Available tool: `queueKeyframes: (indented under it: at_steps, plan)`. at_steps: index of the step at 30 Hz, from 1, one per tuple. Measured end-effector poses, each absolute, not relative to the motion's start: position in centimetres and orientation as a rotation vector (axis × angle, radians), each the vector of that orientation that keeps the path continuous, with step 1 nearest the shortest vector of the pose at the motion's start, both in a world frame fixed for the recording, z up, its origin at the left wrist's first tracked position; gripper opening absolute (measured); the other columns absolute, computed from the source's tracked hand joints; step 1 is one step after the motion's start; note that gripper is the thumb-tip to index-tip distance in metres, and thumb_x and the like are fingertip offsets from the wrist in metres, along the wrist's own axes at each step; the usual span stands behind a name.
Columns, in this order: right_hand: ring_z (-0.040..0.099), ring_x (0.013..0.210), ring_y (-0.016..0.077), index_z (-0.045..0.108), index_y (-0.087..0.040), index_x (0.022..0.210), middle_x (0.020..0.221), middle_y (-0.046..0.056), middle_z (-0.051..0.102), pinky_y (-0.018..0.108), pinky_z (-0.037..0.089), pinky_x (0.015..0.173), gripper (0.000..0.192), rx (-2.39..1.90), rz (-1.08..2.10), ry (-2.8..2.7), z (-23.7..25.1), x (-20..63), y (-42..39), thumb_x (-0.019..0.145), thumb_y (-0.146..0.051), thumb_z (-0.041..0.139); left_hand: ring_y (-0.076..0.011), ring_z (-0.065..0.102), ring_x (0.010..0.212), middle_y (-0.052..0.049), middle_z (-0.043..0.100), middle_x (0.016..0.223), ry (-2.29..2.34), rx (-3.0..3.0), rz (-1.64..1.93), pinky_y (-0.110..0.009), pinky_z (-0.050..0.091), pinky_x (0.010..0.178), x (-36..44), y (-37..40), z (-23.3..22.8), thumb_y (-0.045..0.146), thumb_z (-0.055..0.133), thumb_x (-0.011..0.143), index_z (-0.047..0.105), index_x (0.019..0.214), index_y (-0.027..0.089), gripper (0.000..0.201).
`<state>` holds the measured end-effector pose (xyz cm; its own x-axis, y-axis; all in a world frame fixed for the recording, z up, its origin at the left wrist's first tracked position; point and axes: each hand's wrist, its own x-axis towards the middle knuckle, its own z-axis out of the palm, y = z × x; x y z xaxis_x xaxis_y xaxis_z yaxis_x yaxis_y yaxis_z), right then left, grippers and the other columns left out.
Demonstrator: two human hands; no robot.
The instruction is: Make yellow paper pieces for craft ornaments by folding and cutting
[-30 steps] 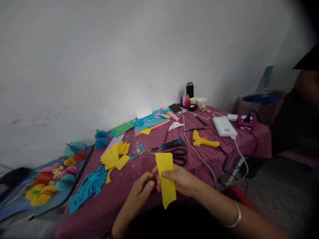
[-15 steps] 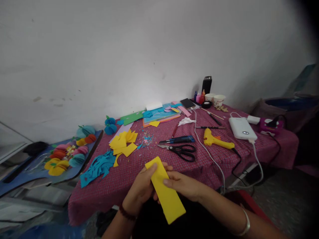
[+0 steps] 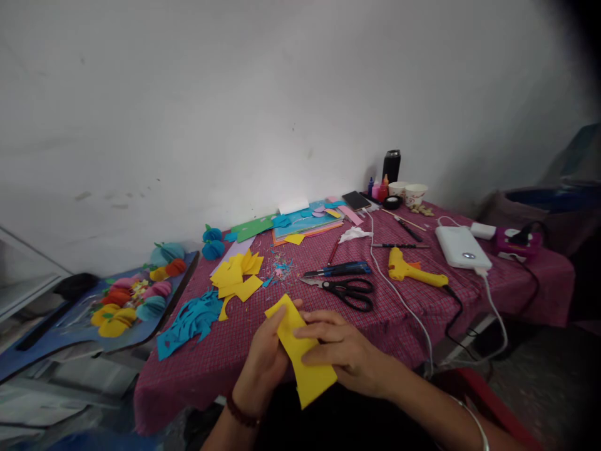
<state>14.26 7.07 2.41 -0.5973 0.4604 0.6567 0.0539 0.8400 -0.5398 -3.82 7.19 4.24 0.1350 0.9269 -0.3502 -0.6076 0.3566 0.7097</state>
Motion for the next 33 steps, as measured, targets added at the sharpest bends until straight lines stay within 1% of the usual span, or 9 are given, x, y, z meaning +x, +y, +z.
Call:
queueKeyframes:
  at_steps: [4, 7, 10, 13, 18, 22, 24, 27, 33]
  plan:
    - [0.062, 0.1, 0.0197, 0.07, -0.024, 0.102, 0.097, 0.005, 0.073, 0.037, 0.044, 0.093, 0.022, -0.416, 0.894, -2.077, 2.9, 13.6, 6.3, 0.092, -0.018, 0.051, -0.0264, 0.069, 0.085, -0.01, 0.074, 0.087, 0.888, 0.61, 1.156, -0.036, 0.052, 0.08, -3.2, 6.4, 4.3, 0.035, 0.067, 0.08, 0.069, 0.104, 0.013, 0.033]
    - [0.062, 0.08, 0.0179, 0.069, -0.02, 0.088, 0.084, 0.004, 0.07, 0.031, 0.047, 0.077, 0.018, -0.64, 1.092, -1.893, 2.4, 13.0, 6.3, 0.092, -0.027, 0.053, -0.0288, 0.067, 0.098, -0.013, 0.073, 0.103, 0.88, 0.775, 1.123, -0.042, 0.048, 0.091, -2.5, 5.6, 4.3, 0.041, 0.068, 0.079, 0.068, 0.111, 0.014, 0.041]
    - [0.06, 0.078, 0.0184, 0.067, -0.018, 0.083, 0.083, 0.004, 0.067, 0.031, 0.046, 0.073, 0.018, -0.792, 1.224, -1.693, 1.7, 12.5, 6.4, 0.088, -0.029, 0.053, -0.028, 0.062, 0.11, -0.014, 0.07, 0.116, 0.833, 0.858, 1.133, -0.041, 0.042, 0.101, -1.9, 5.2, 3.9, 0.047, 0.064, 0.082, 0.07, 0.11, 0.016, 0.042]
    - [0.058, 0.077, 0.0184, 0.064, -0.018, 0.083, 0.083, 0.003, 0.065, 0.031, 0.045, 0.072, 0.014, -0.842, 1.285, -1.59, 1.5, 12.3, 6.5, 0.084, -0.028, 0.054, -0.0263, 0.059, 0.114, -0.012, 0.068, 0.121, 0.81, 0.824, 1.169, -0.038, 0.04, 0.104, -1.4, 5.2, 3.2, 0.053, 0.06, 0.083, 0.071, 0.108, 0.018, 0.044]
    - [0.053, 0.072, 0.0168, 0.061, -0.018, 0.08, 0.077, 0.002, 0.061, 0.029, 0.042, 0.067, 0.009, -0.921, 1.294, -1.58, 1.8, 12.3, 6.7, 0.079, -0.025, 0.055, -0.0275, 0.057, 0.117, -0.012, 0.07, 0.116, 0.777, 0.775, 1.148, -0.04, 0.038, 0.105, -1.1, 5.3, 2.3, 0.06, 0.057, 0.083, 0.07, 0.111, 0.017, 0.053]
    - [0.052, 0.069, 0.0159, 0.06, -0.018, 0.076, 0.073, 0.001, 0.059, 0.028, 0.04, 0.064, 0.009, -0.958, 1.287, -1.581, 2.0, 12.3, 6.6, 0.078, -0.023, 0.054, -0.0289, 0.059, 0.113, -0.013, 0.071, 0.109, 0.747, 0.747, 1.16, -0.04, 0.04, 0.103, -1.1, 5.1, 1.7, 0.071, 0.054, 0.077, 0.072, 0.106, 0.016, 0.064]
    - [0.051, 0.068, 0.0154, 0.059, -0.017, 0.076, 0.073, 0.001, 0.058, 0.027, 0.039, 0.063, 0.008, -0.937, 1.273, -1.585, 2.2, 12.3, 6.5, 0.078, -0.022, 0.053, -0.0273, 0.061, 0.11, -0.011, 0.071, 0.111, 0.756, 0.806, 1.184, -0.038, 0.042, 0.1, -1.1, 4.9, 1.7, 0.063, 0.065, 0.075, 0.071, 0.109, 0.018, 0.056]
    - [0.049, 0.066, 0.0142, 0.057, -0.018, 0.072, 0.071, 0.0, 0.056, 0.025, 0.037, 0.061, 0.009, -0.928, 1.212, -1.616, 2.4, 12.3, 6.2, 0.078, -0.021, 0.052, -0.0242, 0.062, 0.107, -0.008, 0.07, 0.113, 0.84, 0.906, 1.195, -0.035, 0.043, 0.099, -0.9, 4.8, 1.9, 0.039, 0.079, 0.071, 0.069, 0.112, 0.022, 0.046]
    - [0.045, 0.063, 0.0123, 0.053, -0.018, 0.07, 0.068, -0.002, 0.052, 0.024, 0.035, 0.059, 0.013, -0.956, 1.167, -1.623, 2.1, 12.1, 6.2, 0.081, -0.022, 0.049, -0.025, 0.058, 0.117, -0.01, 0.067, 0.12, 0.941, 1.042, 1.249, -0.038, 0.037, 0.106, -0.8, 4.7, 1.0, 0.038, 0.068, 0.082, 0.068, 0.114, 0.02, 0.037]
